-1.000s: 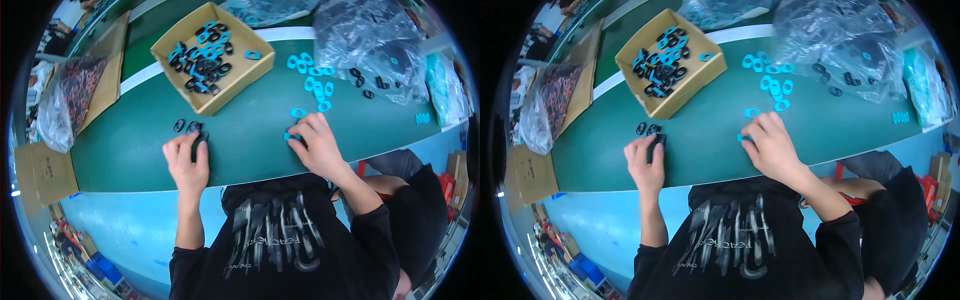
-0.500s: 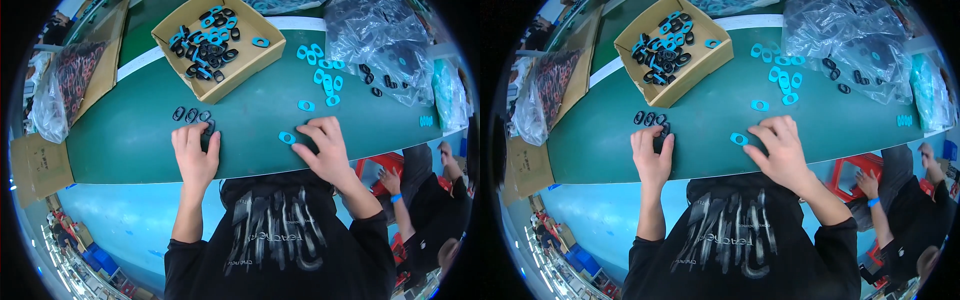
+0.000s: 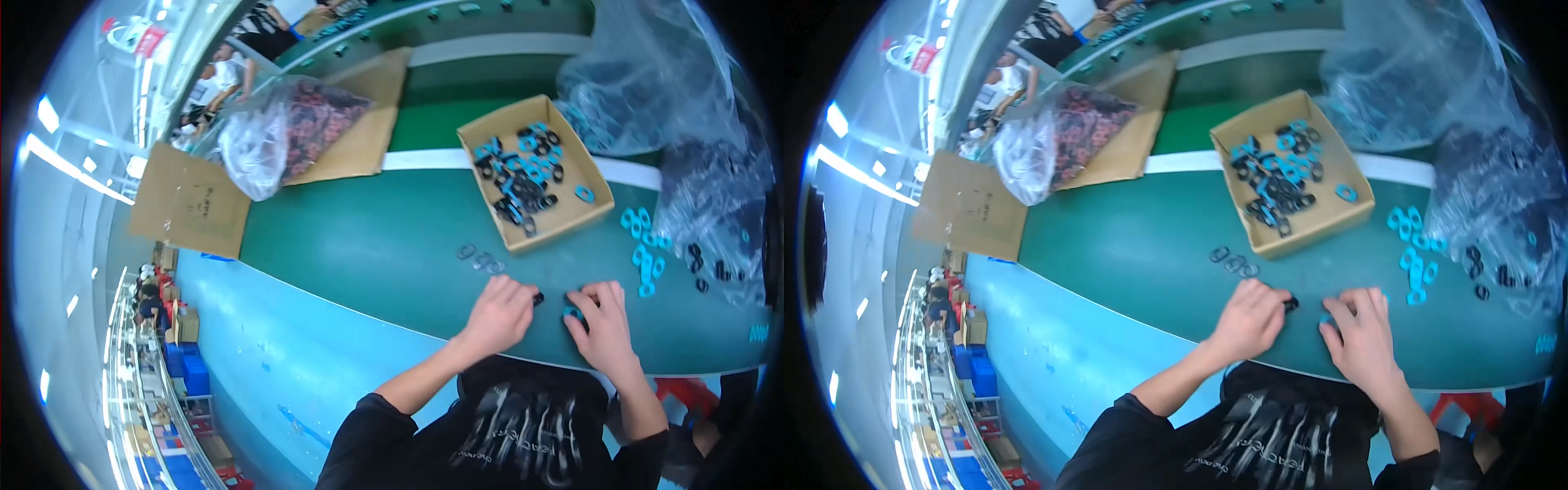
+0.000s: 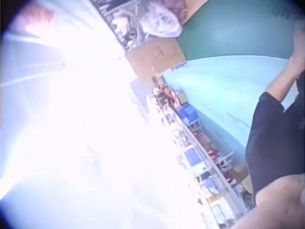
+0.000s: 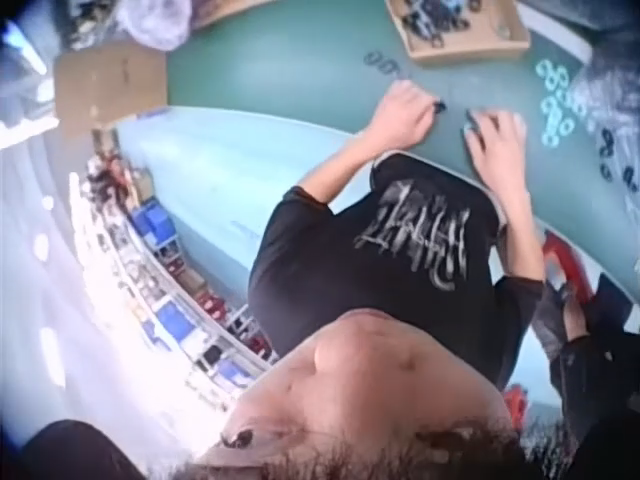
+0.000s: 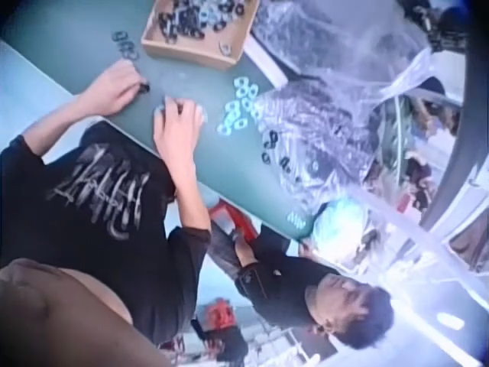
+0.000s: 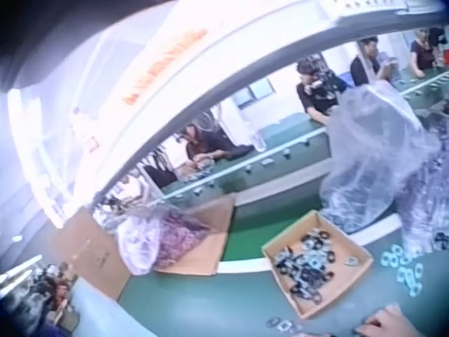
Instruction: The person assembles buckles by inserting silicone rings into plastic buckle pieces by hand and placing the assembled buckles into a cardboard box.
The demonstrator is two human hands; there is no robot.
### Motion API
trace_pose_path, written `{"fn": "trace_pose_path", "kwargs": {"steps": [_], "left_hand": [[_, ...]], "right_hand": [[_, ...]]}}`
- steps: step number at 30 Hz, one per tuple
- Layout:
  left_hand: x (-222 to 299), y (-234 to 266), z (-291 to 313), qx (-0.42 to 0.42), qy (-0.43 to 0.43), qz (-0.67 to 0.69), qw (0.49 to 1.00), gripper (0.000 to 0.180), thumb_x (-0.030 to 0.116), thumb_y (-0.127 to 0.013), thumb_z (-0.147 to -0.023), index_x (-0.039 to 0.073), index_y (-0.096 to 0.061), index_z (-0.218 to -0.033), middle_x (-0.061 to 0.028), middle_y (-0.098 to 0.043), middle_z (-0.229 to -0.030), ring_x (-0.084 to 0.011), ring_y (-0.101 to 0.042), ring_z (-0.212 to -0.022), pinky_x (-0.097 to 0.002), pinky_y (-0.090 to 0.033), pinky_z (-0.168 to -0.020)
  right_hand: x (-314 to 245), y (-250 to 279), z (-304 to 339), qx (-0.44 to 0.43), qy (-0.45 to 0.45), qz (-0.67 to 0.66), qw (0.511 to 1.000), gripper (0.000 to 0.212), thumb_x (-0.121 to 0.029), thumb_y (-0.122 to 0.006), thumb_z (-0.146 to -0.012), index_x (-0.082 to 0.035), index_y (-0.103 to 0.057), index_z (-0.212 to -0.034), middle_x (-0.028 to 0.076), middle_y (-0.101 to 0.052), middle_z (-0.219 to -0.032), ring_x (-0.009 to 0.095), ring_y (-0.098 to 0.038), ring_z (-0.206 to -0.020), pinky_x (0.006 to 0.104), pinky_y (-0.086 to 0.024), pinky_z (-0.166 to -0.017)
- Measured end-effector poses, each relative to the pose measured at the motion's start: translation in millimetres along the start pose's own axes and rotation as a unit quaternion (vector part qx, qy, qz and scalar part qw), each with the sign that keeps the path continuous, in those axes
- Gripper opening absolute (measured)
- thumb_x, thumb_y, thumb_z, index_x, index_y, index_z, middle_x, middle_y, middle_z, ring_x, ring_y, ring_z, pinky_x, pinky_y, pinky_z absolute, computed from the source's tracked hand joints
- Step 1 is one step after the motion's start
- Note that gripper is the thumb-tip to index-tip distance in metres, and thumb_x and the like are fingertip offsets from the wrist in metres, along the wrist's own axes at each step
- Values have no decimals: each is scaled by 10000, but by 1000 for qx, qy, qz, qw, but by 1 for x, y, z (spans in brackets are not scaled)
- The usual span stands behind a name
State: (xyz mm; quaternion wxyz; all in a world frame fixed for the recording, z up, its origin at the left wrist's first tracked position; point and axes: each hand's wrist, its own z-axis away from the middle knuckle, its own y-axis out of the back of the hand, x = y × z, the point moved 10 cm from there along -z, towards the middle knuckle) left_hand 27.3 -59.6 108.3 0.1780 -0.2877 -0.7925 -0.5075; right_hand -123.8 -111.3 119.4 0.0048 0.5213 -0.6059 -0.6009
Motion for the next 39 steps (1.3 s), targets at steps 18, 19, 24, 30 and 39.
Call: {"fn": "trace_pose_path", "kwargs": {"steps": [18, 19, 24, 30, 39], "left_hand": [[2, 21, -21, -146, -73, -35, 986, 406, -105, -637, -798, 37, -694, -1173, -134, -630, -1206, -370, -575, -1054, -429, -481, -937], [3, 14, -21, -174, -89, -33, 980, 401, -92, -661, -789, 42, -699, -1166, -122, -631, -1191, -356, -571, -1041, -423, -483, -926], [3, -6, -21, -226, -101, -16, 969, 353, -17, -755, -760, 41, -712, -1106, -103, -613, -1095, -301, -564, -987, -403, -488, -874], [16, -18, -21, -233, -118, 6, 965, 313, 25, -784, -746, 39, -700, -1047, -97, -590, -1037, -303, -565, -922, -407, -486, -811], [45, -41, -39, -174, -164, 51, 970, 299, 43, -805, -741, 19, -689, -1016, -94, -573, -941, -295, -568, -863, -393, -478, -773]], "right_hand": [[57, 46, 5, 69, -70, 34, 995, 291, -59, -733, -838, -20, -671, -1119, 145, -602, -1065, 340, -577, -1034, 403, -479, -906], [55, 45, 8, 71, -63, 28, 995, 293, -57, -735, -837, -22, -673, -1121, 139, -602, -1077, 337, -579, -1027, 402, -482, -902], [49, 37, 29, 76, -66, 34, 994, 304, -47, -755, -813, -21, -683, -1106, 128, -595, -1096, 326, -575, -1029, 397, -484, -893], [21, 8, 27, 63, -12, 5, 998, 294, -53, -796, -776, -28, -700, -1052, 96, -564, -1017, 294, -534, -925, 395, -466, -824], [37, 26, 27, 135, -23, -47, 989, 194, -15, -759, -806, -38, -724, -995, 85, -607, -982, 269, -588, -925, 369, -496, -813]]}}
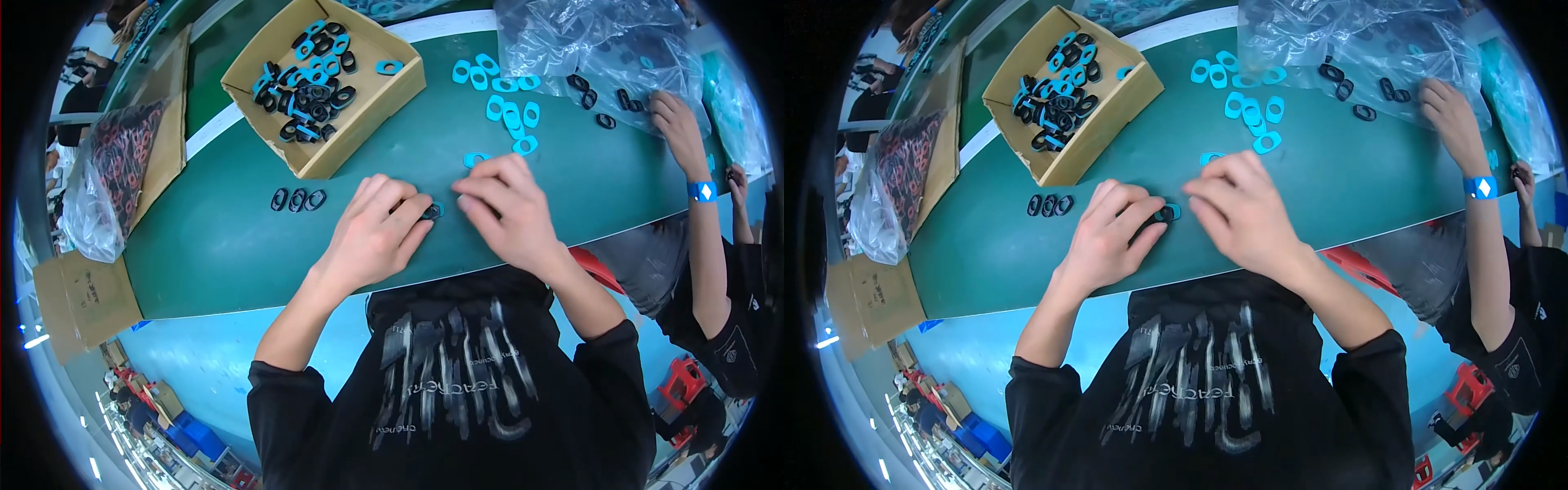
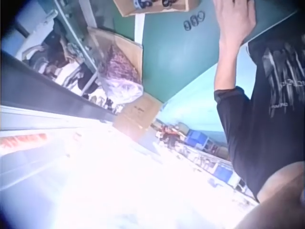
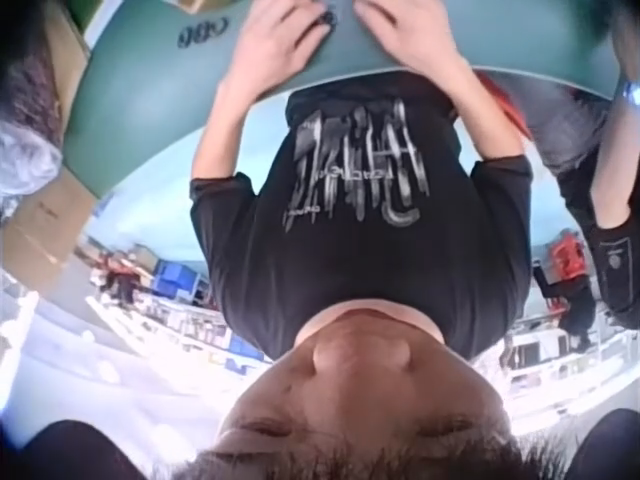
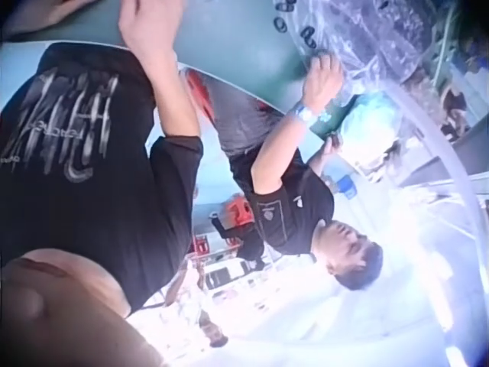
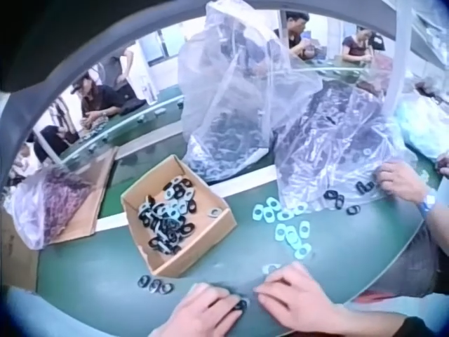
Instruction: The person assembles buckles by inserting silicone rings into plastic buckle pieces by hand and placing the assembled buckles into a cardboard box.
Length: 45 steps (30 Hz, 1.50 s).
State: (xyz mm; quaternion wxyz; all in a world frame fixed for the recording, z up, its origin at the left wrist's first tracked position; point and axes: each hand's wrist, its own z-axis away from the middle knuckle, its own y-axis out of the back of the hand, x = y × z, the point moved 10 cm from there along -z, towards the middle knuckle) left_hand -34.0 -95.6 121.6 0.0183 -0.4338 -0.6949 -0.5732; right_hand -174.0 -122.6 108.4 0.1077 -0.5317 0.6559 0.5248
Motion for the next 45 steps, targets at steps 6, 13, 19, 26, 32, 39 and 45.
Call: {"fn": "trace_pose_path", "kwargs": {"steps": [6, 13, 19, 26, 32, 39, 45], "left_hand": [[-3, -10, -5, -46, -18, 16, 999, 270, 26, -791, -750, 10, -683, -997, -98, -575, -943, -293, -570, -868, -397, -479, -785], [-3, -17, -12, -63, -27, 49, 996, 267, 24, -792, -748, 10, -683, -991, -99, -580, -941, -292, -574, -868, -399, -485, -801], [-8, -13, -12, -72, -4, 44, 996, 259, 34, -787, -757, 9, -676, -991, -103, -578, -932, -303, -568, -892, -405, -473, -812], [-21, 64, -25, 98, 34, -111, 988, 285, 81, -783, -784, 29, -676, -1043, -138, -610, -979, -342, -586, -961, -432, -493, -873], [-67, 143, 14, 190, 228, -168, 940, 364, 85, -755, -823, 42, -697, -1179, -138, -684, -1042, -312, -623, -1011, -404, -506, -905], [-117, 79, 100, 50, 307, -149, 939, 264, 123, -685, -884, 4, -702, -1119, -184, -646, -1230, -358, -602, -1149, -411, -452, -1049], [-127, 93, 139, 124, 243, -130, 953, 332, 231, -573, -1027, -45, -663, -1189, -194, -610, -1237, -340, -602, -1120, -433, -475, -979]], "right_hand": [[37, 41, 9, 56, -110, 42, 991, 190, -12, -722, -853, -38, -736, -1040, 106, -634, -1020, 265, -627, -950, 353, -513, -809], [36, 28, 0, -5, -100, 73, 992, 261, -41, -734, -848, -40, -711, -1107, 103, -610, -1064, 290, -582, -1028, 376, -488, -880], [28, 10, -16, -32, -48, 89, 994, 237, -41, -748, -824, -27, -701, -1055, 97, -572, -992, 290, -547, -974, 391, -475, -855], [0, -17, -3, -96, 3, 61, 994, 257, -27, -759, -790, -26, -690, -1038, 105, -567, -995, 311, -540, -961, 402, -468, -856], [-28, -24, -10, -95, 33, 6, 995, 323, -42, -763, -780, -38, -680, -1093, 107, -589, -1060, 313, -560, -993, 412, -480, -883], [-77, -156, -64, -221, 48, -22, 974, 203, -186, -597, -828, -56, -743, -883, 135, -715, -858, 313, -699, -856, 460, -558, -755], [-87, -202, -81, -140, 107, 68, 982, 241, -247, -619, -851, -69, -780, -875, 165, -712, -1030, 325, -674, -964, 442, -527, -745]]}}
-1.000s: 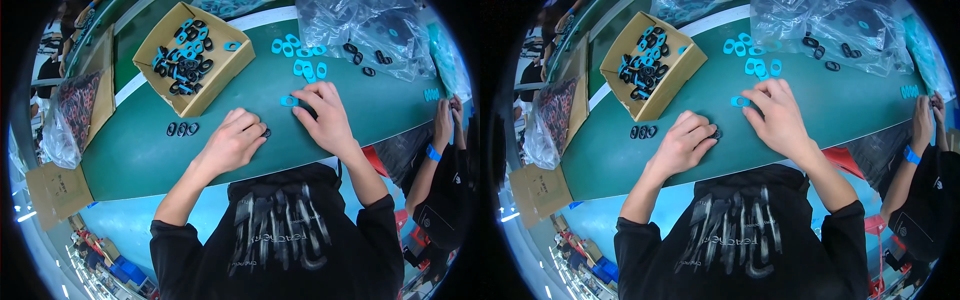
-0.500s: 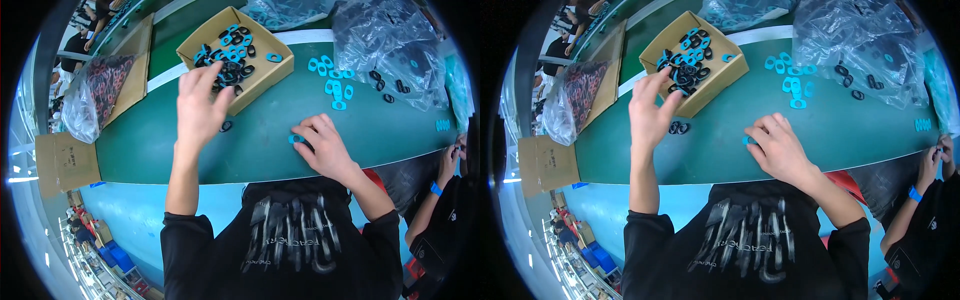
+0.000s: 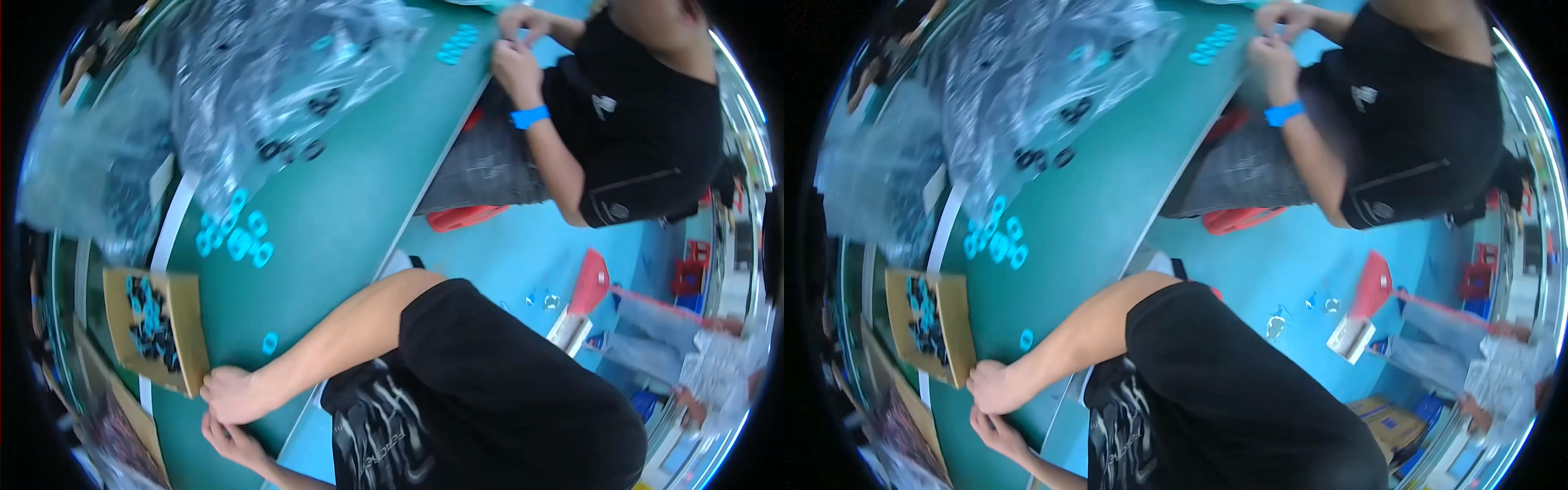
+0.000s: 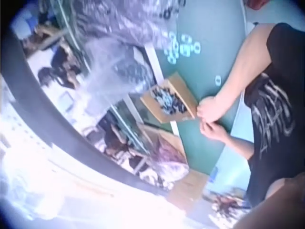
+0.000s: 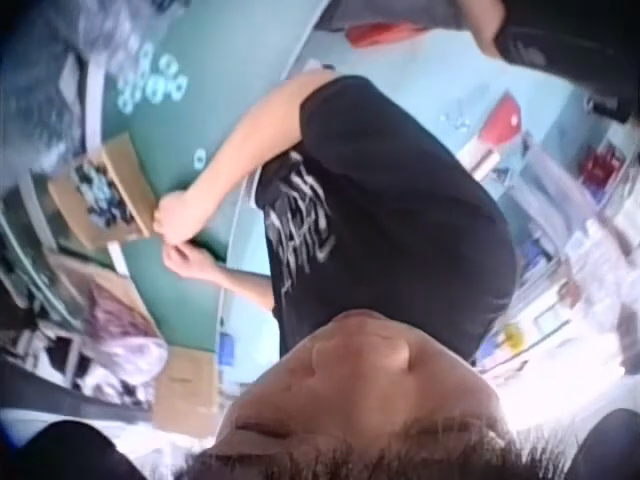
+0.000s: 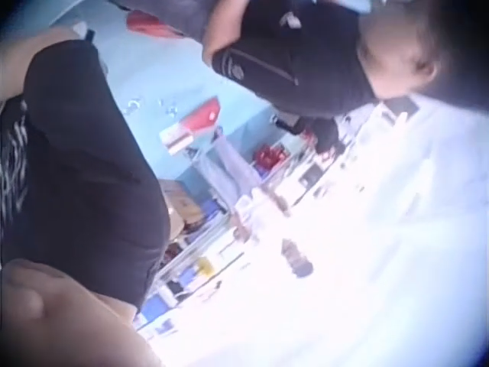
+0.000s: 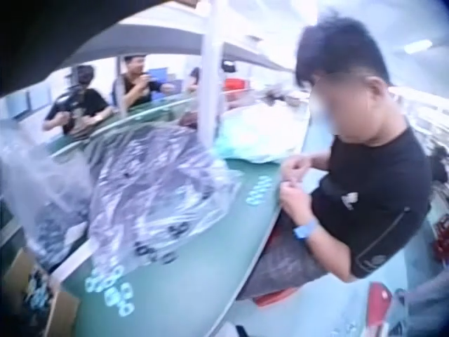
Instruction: The person assembles buckles by inserting silicone rings into plastic buckle pieces by hand and placing the assembled buckles into a cardboard box.
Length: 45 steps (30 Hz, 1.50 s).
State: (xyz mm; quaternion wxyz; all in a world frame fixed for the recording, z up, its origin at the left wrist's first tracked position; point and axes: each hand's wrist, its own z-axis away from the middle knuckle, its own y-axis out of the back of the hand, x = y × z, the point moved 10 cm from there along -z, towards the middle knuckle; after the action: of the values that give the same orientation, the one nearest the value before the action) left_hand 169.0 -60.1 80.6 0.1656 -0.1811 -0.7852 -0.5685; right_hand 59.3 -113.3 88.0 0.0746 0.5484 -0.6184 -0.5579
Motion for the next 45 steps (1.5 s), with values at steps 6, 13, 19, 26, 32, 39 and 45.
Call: {"fn": "trace_pose_path", "kwargs": {"steps": [6, 13, 19, 26, 32, 39, 45], "left_hand": [[52, 8, 4, -7, -78, -111, 991, 248, 77, -669, -942, -22, -692, -1168, -181, -632, -1126, -326, -575, -1099, -425, -481, -959], [150, -53, -16, -107, -88, 26, 990, 296, 13, -710, -843, 16, -716, -1139, -141, -659, -915, -301, -611, -887, -380, -496, -841], [165, -57, -22, -104, -165, -8, 981, 252, 27, -744, -827, 39, -749, -1078, -98, -618, -958, -303, -555, -935, -387, -475, -849], [129, -46, -20, -88, -107, 78, 987, 378, 36, -745, -823, 17, -704, -1198, -133, -635, -1091, -311, -571, -1003, -396, -491, -888], [148, -51, -22, -160, -125, 0, 979, 467, 66, -758, -788, 79, -682, -1249, -116, -598, -1068, -309, -558, -1003, -413, -481, -885], [167, -56, -27, -88, -178, 123, 972, 248, 63, -731, -841, 21, -620, -1059, -123, -611, -955, -327, -595, -876, -408, -491, -831], [151, -48, -5, -15, -185, 126, 974, 283, 37, -768, -806, 16, -634, -1055, -129, -661, -1106, -325, -623, -990, -435, -484, -861]], "right_hand": [[58, 114, 49, 44, -102, -102, 989, 133, -173, -607, -805, -50, -658, -806, 157, -701, -835, 327, -722, -809, 503, -565, -644], [124, 180, 191, 114, -177, 82, 974, 125, -91, -619, -887, -94, -673, -1000, 94, -604, -935, 296, -671, -873, 415, -559, -708], [120, 187, 179, 135, -120, 98, 979, 129, -24, -675, -848, -51, -685, -974, 90, -576, -886, 286, -649, -842, 404, -529, -688], [136, 193, 176, 151, -158, 6, 976, 143, -62, -679, -894, -10, -680, -1027, 121, -620, -945, 308, -645, -846, 380, -532, -727], [121, 188, 168, 114, -142, 17, 983, 206, -81, -703, -877, -1, -672, -1064, 152, -625, -1025, 341, -638, -944, 401, -519, -823], [122, 191, 192, 132, -166, -10, 977, 195, -40, -689, -854, 13, -653, -1038, 164, -602, -1016, 348, -621, -943, 408, -500, -846], [124, 187, 191, 116, -177, -10, 977, 199, -34, -685, -847, 15, -650, -1037, 162, -593, -1016, 339, -611, -950, 407, -494, -839]]}}
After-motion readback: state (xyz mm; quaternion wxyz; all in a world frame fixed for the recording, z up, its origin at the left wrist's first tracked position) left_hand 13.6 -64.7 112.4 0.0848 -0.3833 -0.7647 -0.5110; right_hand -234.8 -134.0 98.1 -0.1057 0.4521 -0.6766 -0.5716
